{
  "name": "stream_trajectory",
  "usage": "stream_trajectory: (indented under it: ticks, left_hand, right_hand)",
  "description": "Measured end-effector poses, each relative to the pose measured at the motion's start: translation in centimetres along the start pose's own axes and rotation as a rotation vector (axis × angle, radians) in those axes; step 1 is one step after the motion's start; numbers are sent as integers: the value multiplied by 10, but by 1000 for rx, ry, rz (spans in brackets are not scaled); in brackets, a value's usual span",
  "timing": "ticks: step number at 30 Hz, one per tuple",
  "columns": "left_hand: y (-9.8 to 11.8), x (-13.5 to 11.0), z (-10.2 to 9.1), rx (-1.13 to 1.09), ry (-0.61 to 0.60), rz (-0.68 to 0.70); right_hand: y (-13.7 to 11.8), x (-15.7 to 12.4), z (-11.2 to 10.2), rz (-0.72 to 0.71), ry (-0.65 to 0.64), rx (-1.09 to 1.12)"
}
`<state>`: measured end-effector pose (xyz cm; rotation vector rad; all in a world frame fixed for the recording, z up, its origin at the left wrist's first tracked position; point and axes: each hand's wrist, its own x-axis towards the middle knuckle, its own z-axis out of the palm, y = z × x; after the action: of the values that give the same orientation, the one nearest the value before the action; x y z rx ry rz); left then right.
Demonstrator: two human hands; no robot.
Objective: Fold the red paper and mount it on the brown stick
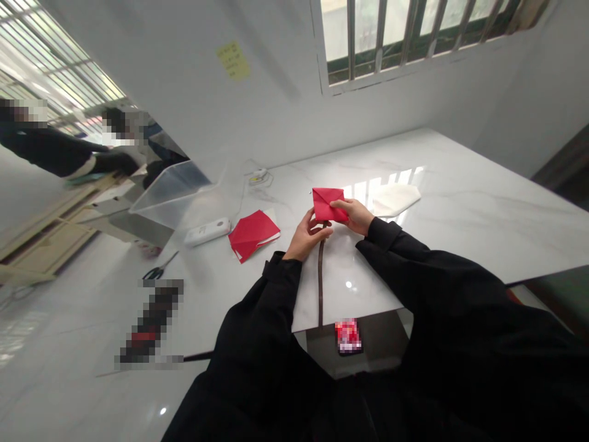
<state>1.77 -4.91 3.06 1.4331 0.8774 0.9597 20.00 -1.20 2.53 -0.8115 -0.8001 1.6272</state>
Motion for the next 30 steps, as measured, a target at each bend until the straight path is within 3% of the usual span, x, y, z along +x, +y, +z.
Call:
stream_trajectory:
  ticks: [7,15,24,30]
  left_hand:
    - [-9,-7,-7,-72,71,-63]
    - [-9,-4,-14,-35,26,-65]
    - [-12,-2,-12,-69,67,-117]
    - [-11,-1,-14,-115,73,-124]
  right_hand:
    - [1,0,0,-9,37,-11]
    - [6,-2,3,-32,42,9]
    - [10,-6,5,-2,115,7]
    - [7,-6,5,-15,70,-41]
